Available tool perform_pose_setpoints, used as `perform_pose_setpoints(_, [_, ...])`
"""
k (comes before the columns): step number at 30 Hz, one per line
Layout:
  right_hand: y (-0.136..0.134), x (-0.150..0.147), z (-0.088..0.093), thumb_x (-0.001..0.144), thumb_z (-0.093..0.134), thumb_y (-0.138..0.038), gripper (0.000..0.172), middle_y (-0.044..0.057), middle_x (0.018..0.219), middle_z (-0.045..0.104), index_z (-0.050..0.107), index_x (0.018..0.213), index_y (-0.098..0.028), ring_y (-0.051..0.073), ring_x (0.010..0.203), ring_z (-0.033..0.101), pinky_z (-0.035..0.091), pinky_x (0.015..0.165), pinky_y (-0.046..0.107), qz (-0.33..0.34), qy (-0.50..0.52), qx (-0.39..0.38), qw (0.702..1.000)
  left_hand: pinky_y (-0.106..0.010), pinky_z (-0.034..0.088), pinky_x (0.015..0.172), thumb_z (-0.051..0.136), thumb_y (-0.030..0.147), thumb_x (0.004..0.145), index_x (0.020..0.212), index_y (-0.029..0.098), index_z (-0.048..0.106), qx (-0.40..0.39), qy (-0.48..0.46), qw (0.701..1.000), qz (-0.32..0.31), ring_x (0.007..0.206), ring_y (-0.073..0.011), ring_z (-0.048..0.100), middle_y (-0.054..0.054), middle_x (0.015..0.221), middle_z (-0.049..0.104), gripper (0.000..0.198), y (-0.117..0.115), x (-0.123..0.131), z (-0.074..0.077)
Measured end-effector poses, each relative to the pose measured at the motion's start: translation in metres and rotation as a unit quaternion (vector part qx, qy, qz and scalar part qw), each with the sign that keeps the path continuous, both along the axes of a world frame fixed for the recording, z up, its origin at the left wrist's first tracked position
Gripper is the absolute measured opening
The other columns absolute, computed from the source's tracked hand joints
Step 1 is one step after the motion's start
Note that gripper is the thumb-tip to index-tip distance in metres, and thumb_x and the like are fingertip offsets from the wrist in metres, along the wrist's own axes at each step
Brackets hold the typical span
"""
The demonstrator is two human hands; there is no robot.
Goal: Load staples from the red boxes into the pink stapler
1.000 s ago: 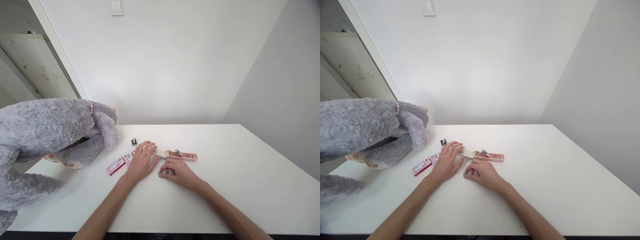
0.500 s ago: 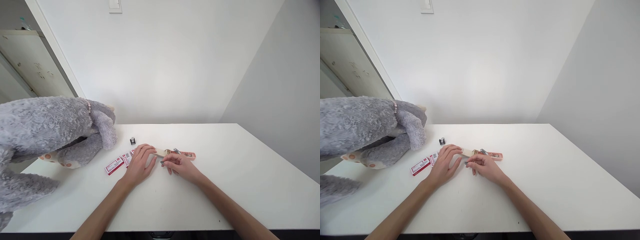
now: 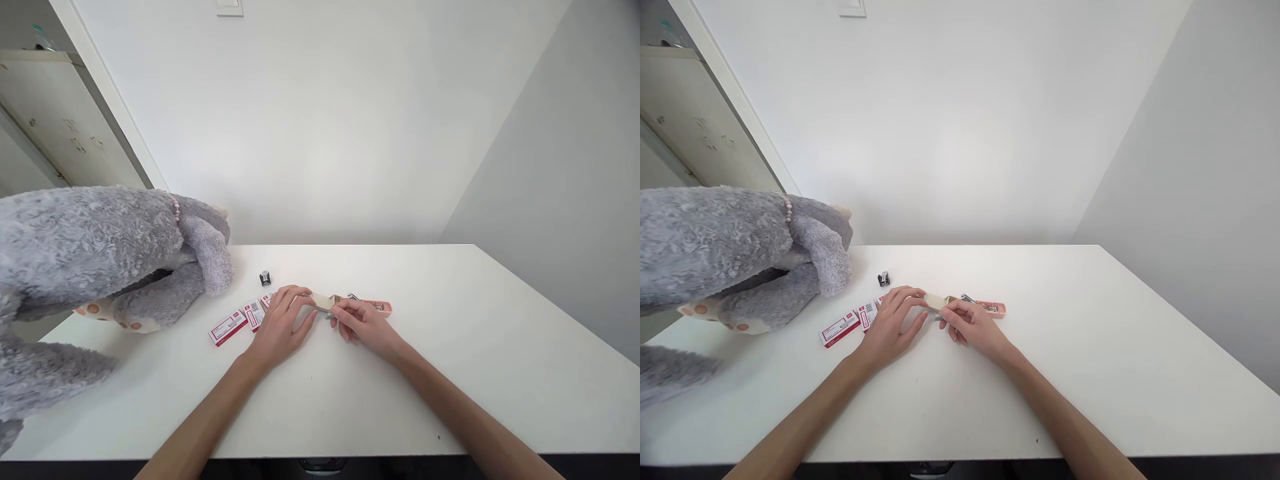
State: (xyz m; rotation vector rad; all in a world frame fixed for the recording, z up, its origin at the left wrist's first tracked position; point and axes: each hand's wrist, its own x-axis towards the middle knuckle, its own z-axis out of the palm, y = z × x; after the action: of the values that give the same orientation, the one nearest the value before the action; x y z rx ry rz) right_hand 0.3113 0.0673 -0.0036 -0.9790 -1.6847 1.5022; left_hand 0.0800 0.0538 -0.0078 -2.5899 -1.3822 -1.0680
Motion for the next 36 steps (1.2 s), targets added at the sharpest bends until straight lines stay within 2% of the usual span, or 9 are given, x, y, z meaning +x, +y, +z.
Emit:
perform_pose_setpoints(5, [0.000, 0.001, 0.003, 0.094, 0.056, -0.067, 0.045, -0.001, 0.068, 0.059, 0.067, 0.090, -0.023, 0.012, 0.056, 0.049, 0.040, 0.057, 0.029, -0.022, 0.001, -0.010, 1.000, -0.048, 0.045, 0.108, 0.056, 0.027, 0.101, 0.118, 0.025, 0.059, -0.004, 0.012, 1.000, 0.018, 0.132, -0.0266, 0.051, -0.008, 0.137, 0.062, 0.018, 0.002, -0.001, -0.001])
perform_pose_setpoints(9, [0.001, 0.002, 0.002, 0.095, 0.056, -0.066, 0.045, -0.003, 0.062, 0.055, 0.064, 0.086, -0.023, 0.011, 0.054, 0.046, 0.038, 0.058, 0.028, -0.029, 0.023, -0.029, 0.999, -0.048, 0.045, 0.108, 0.057, 0.027, 0.101, 0.118, 0.025, 0.059, 0.008, 0.014, 1.000, 0.017, 0.132, -0.0263, 0.052, -0.007, 0.135, 0.063, 0.018, 0.002, -0.001, -0.002])
perform_pose_setpoints(14, [0.002, 0.002, 0.000, 0.093, 0.057, -0.068, 0.047, -0.004, 0.064, 0.056, 0.063, 0.085, -0.023, 0.011, 0.054, 0.045, 0.038, 0.057, 0.029, -0.024, 0.030, -0.029, 0.999, -0.046, 0.045, 0.106, 0.059, 0.026, 0.100, 0.114, 0.026, 0.062, 0.027, 0.011, 1.000, -0.011, 0.127, -0.0250, 0.053, -0.006, 0.131, 0.066, 0.014, 0.000, -0.001, -0.001])
perform_pose_setpoints(24, [0.002, -0.002, -0.006, 0.095, 0.057, -0.066, 0.045, -0.003, 0.063, 0.058, 0.065, 0.087, -0.022, 0.011, 0.053, 0.048, 0.040, 0.057, 0.029, -0.002, 0.011, -0.003, 1.000, -0.041, 0.049, 0.098, 0.072, 0.032, 0.094, 0.119, 0.025, 0.061, 0.092, 0.000, 0.993, -0.067, 0.115, -0.0234, 0.060, -0.006, 0.118, 0.071, 0.028, -0.001, 0.003, 0.001])
perform_pose_setpoints(31, [0.002, -0.002, -0.007, 0.096, 0.056, -0.064, 0.046, -0.002, 0.062, 0.060, 0.063, 0.081, -0.022, 0.011, 0.052, 0.048, 0.041, 0.057, 0.029, 0.019, 0.003, 0.004, 1.000, -0.038, 0.049, 0.095, 0.071, 0.024, 0.094, 0.116, 0.028, 0.064, 0.112, 0.013, 0.990, -0.088, 0.111, -0.0208, 0.062, -0.002, 0.113, 0.072, 0.024, -0.002, 0.008, 0.001])
perform_pose_setpoints(33, [0.002, -0.003, -0.006, 0.096, 0.056, -0.064, 0.045, -0.001, 0.068, 0.064, 0.064, 0.084, -0.022, 0.011, 0.052, 0.050, 0.042, 0.056, 0.029, 0.020, 0.007, 0.004, 1.000, -0.038, 0.049, 0.095, 0.070, 0.023, 0.095, 0.115, 0.028, 0.064, 0.110, 0.009, 0.990, -0.087, 0.110, -0.0207, 0.062, -0.002, 0.112, 0.072, 0.021, -0.002, 0.007, 0.000])
perform_pose_setpoints(36, [0.001, -0.004, -0.008, 0.096, 0.057, -0.062, 0.040, 0.002, 0.085, 0.070, 0.067, 0.102, -0.024, 0.012, 0.056, 0.056, 0.044, 0.054, 0.029, 0.019, 0.021, 0.012, 1.000, -0.039, 0.049, 0.096, 0.069, 0.023, 0.096, 0.112, 0.027, 0.064, 0.092, -0.014, 0.993, -0.068, 0.111, -0.0209, 0.061, -0.004, 0.113, 0.070, 0.018, 0.000, 0.005, -0.002])
